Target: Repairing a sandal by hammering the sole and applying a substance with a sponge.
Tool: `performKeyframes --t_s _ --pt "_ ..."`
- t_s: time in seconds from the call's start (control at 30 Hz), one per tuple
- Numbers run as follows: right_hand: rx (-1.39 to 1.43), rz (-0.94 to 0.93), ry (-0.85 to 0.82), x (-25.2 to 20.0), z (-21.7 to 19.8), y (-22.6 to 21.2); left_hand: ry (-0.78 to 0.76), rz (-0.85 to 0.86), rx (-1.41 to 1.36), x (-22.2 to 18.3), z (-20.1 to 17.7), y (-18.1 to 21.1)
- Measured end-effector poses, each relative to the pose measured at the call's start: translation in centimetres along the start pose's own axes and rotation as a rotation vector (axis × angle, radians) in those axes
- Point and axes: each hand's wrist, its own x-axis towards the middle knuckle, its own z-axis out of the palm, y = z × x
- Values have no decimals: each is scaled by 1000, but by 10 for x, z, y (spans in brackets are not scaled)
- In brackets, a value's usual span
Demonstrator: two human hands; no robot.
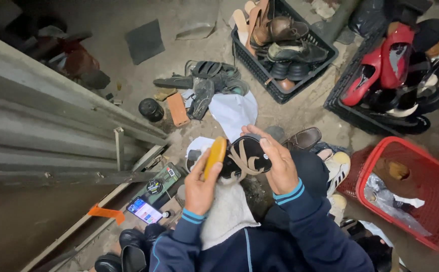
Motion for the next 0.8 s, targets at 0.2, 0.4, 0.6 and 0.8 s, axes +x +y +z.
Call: performKeyframes --t_s 0.2,0.4,0.6,0.8 --pt "-317 20 -179 -2 -3 -16 -230 238 -67 -36 -4 90" --pt "-313 -82 -253 0 -20 -6 -190 8 -91 -18 -17 81" --pt "-491 117 -198 -14 -37 -4 -236 70 23 -13 -22 73" --pt "-470 106 -221 -21 -64 10 -359 238 -12 -38 -20 85"
